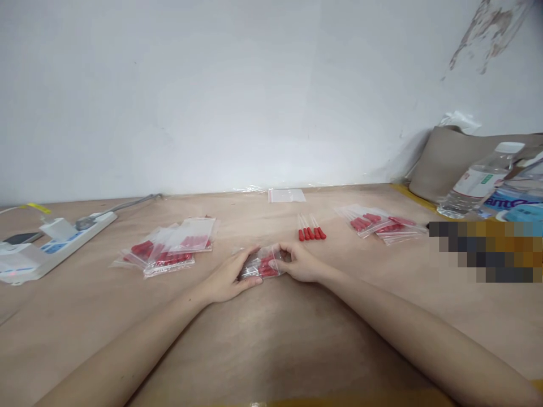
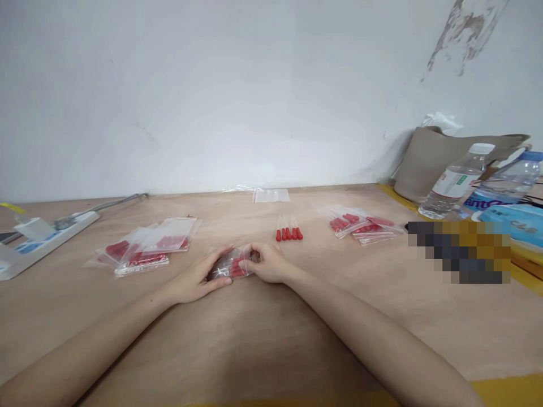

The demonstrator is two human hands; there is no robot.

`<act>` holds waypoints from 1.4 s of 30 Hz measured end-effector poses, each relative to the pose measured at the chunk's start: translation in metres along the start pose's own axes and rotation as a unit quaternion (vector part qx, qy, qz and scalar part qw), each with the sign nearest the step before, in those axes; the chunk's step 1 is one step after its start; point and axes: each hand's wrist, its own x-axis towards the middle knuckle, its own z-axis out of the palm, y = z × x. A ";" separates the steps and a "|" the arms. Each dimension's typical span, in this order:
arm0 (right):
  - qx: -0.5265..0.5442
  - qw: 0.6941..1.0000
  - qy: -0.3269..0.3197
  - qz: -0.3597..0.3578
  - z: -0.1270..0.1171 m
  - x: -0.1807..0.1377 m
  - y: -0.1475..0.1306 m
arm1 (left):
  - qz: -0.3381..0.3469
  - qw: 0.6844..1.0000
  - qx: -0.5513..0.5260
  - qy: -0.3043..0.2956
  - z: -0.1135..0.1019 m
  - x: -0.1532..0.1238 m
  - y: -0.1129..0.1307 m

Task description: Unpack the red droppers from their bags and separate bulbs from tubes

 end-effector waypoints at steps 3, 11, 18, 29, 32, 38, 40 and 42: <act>0.013 1.000 0.006 -0.011 -0.002 0.000 0.000 | 0.005 1.000 -0.005 0.005 0.000 0.000 0.001; 0.074 0.996 -0.003 0.058 -0.036 -0.007 -0.004 | -0.001 1.000 -0.011 -0.003 -0.003 0.001 0.004; 0.072 0.988 0.111 0.077 -0.129 -0.027 -0.002 | 0.005 1.000 -0.009 0.002 -0.004 0.001 0.005; -0.367 0.895 0.239 -0.085 -0.127 -0.037 0.071 | 0.010 1.000 -0.013 -0.011 -0.005 0.002 -0.001; -0.401 0.892 0.183 -0.097 -0.124 -0.041 0.074 | 0.023 0.999 -0.010 -0.023 -0.006 0.002 -0.003; -0.418 0.889 0.142 -0.124 -0.118 -0.041 0.077 | 0.028 0.999 -0.016 -0.014 -0.005 0.002 -0.006; -0.412 0.891 0.138 -0.130 -0.115 -0.038 0.080 | 0.027 0.999 -0.018 -0.015 -0.005 0.002 -0.006; -0.404 0.895 0.132 -0.133 -0.112 -0.035 0.083 | 0.022 0.999 -0.019 -0.018 -0.005 0.002 -0.005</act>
